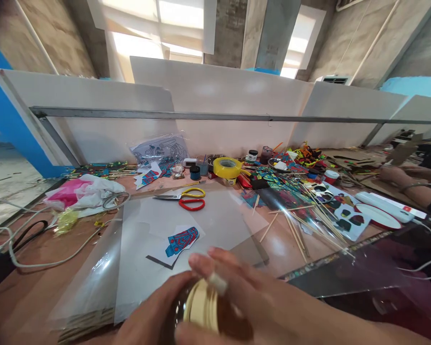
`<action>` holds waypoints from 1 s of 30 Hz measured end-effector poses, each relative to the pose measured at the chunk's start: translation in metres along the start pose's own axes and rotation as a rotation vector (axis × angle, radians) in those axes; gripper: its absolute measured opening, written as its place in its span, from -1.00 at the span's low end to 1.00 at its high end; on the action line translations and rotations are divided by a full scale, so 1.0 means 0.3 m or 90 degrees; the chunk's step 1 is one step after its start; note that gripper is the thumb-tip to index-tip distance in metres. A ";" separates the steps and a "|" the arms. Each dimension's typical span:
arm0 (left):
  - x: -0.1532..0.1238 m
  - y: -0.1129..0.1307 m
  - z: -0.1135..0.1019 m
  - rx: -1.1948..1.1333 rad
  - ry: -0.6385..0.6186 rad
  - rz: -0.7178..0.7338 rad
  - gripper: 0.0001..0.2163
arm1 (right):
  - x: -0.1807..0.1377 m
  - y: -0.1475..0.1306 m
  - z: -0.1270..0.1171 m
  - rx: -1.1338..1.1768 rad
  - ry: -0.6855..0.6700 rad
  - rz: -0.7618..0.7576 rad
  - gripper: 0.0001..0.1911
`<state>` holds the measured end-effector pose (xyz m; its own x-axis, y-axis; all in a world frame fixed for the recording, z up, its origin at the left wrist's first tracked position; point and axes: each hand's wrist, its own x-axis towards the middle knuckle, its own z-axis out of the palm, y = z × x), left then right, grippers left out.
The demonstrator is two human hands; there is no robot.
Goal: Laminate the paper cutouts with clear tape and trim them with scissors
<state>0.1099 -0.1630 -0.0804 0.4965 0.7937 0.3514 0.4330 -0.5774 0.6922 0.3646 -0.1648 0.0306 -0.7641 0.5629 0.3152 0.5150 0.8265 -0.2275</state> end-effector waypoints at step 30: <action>-0.002 -0.054 -0.067 0.007 0.233 -0.120 -0.17 | 0.293 0.051 0.255 1.126 0.412 0.406 -0.51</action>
<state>0.0876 -0.1503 -0.0791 0.1080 0.9006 0.4211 0.5005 -0.4152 0.7596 0.2757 -0.1037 -0.0155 -0.2195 0.9751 -0.0320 -0.5922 -0.1592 -0.7899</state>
